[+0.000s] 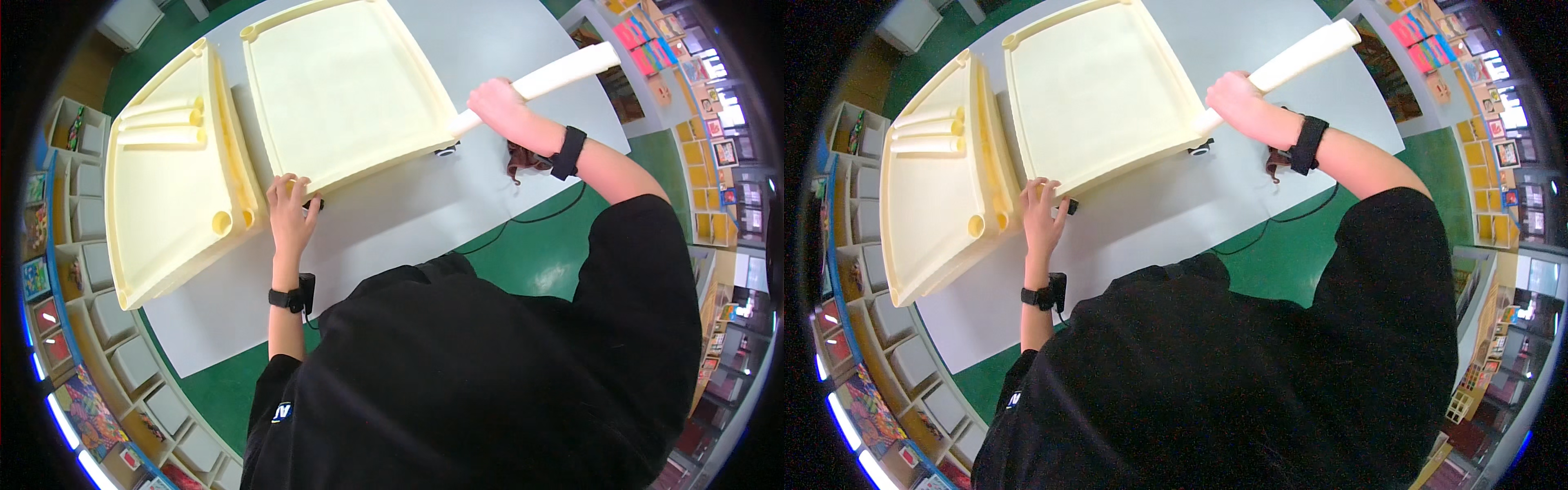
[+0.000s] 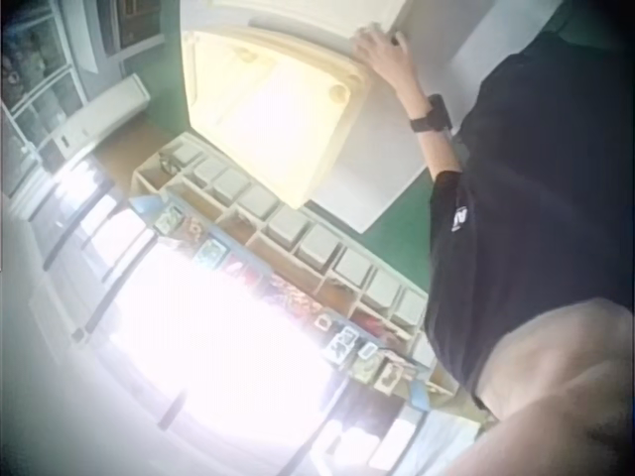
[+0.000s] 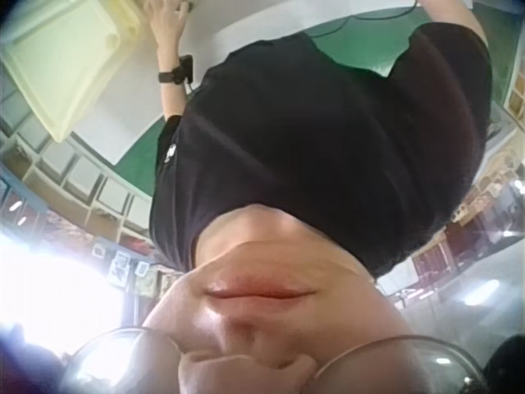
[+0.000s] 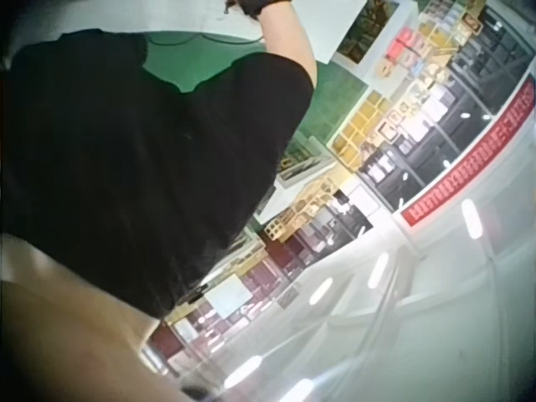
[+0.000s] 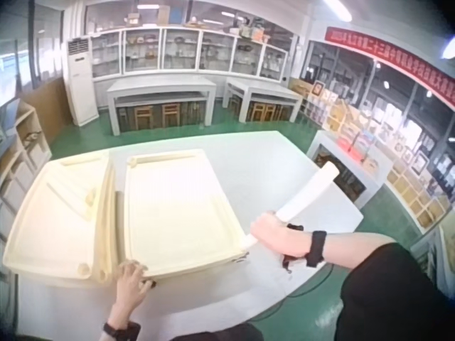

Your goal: The person assembles a plastic cart by inserting four support poles into the corners of a tray, then placing another tray on top of the poles.

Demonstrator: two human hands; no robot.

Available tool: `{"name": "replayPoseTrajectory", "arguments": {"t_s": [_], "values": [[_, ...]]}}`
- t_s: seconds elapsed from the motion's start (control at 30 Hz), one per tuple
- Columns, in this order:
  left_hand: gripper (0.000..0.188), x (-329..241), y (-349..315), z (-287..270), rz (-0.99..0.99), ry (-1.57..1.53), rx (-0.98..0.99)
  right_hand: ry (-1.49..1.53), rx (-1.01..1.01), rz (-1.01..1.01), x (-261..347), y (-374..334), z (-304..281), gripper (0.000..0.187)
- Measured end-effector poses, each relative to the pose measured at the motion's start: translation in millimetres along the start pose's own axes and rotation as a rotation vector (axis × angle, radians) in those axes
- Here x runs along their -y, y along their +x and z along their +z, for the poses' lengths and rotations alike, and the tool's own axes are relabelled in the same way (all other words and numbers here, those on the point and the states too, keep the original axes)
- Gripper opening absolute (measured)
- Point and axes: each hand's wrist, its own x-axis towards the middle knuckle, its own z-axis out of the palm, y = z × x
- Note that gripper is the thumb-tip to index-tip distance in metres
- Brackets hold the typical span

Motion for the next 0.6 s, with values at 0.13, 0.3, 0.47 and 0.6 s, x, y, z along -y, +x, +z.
{"name": "replayPoseTrajectory", "arguments": {"t_s": [0.13, 0.3, 0.47, 0.6], "values": [[0.026, 7, -4, 4, 0.039, -0.033, -0.053, -0.052, 0.008, -0.033, 2, 8, 0, 0.003], [0.024, 6, -1, 8, 0.029, -0.063, -0.079, -0.196, 0.067, -0.127, 17, 25, 1, 0.002], [0.026, 7, -3, 8, 0.044, -0.04, -0.155, -0.425, 0.19, -0.207, 29, 39, -4, 0.004], [0.026, 8, -1, 11, 0.054, -0.048, -0.165, -0.216, 0.141, -0.028, 26, 33, 6, 0.004]]}}
